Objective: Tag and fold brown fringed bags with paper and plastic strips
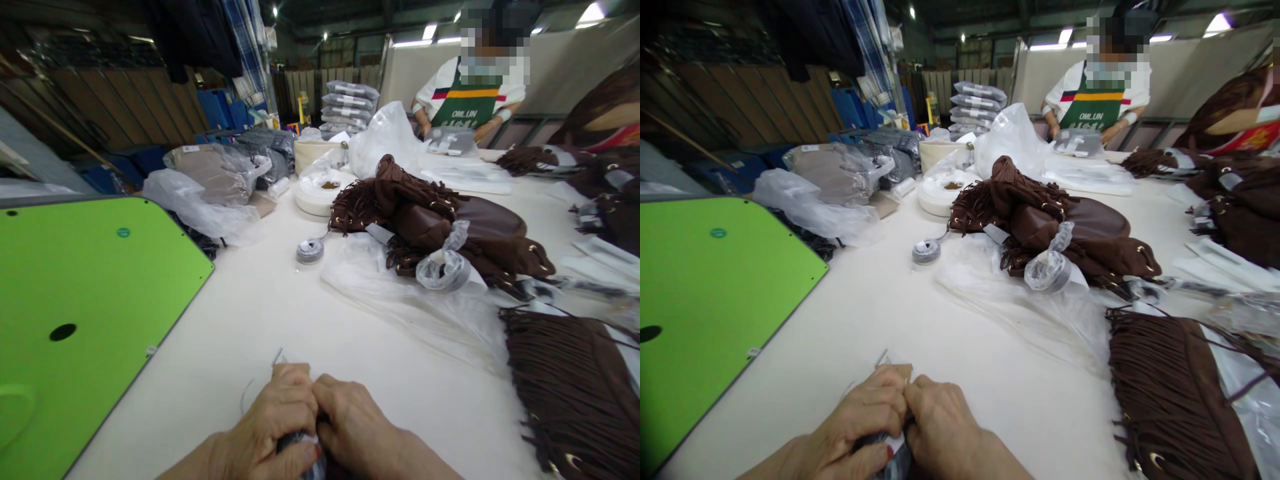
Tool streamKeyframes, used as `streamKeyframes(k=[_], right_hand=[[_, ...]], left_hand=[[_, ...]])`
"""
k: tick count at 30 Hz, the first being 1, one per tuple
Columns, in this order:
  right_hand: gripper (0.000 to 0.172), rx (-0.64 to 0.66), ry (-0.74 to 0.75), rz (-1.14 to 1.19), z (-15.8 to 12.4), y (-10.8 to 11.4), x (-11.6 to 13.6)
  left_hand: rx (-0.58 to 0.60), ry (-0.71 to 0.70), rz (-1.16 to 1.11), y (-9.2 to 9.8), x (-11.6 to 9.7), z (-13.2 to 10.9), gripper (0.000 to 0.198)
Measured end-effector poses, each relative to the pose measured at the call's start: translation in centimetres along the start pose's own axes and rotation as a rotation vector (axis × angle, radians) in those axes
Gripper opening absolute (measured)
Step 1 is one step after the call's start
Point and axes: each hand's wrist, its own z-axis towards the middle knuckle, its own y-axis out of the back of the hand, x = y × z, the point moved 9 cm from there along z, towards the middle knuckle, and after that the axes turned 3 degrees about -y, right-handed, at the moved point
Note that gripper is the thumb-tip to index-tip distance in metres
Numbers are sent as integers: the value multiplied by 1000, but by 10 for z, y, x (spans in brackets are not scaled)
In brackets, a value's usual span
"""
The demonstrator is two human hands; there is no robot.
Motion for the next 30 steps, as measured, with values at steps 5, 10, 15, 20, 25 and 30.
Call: streamKeyframes(k=[5,10,15,20,25,30], right_hand=[[19,127,-144,46,21,-5,-7],[20,128,-358,125,25,-2,-22],[14,99,-442,189,25,-7,-30],[22,-1,-409,207,20,-4,-30],[32,-70,-328,251,6,-3,-24],[25,-85,-315,344,0,-13,-32]], left_hand=[[82,32,-49,2,2,-7,24],[200,-18,-11,-2,6,-20,18],[247,-83,176,-2,7,-32,21],[282,-38,298,-5,9,-23,52],[189,-138,376,-13,3,-19,51],[165,-164,383,-23,7,-21,56]])
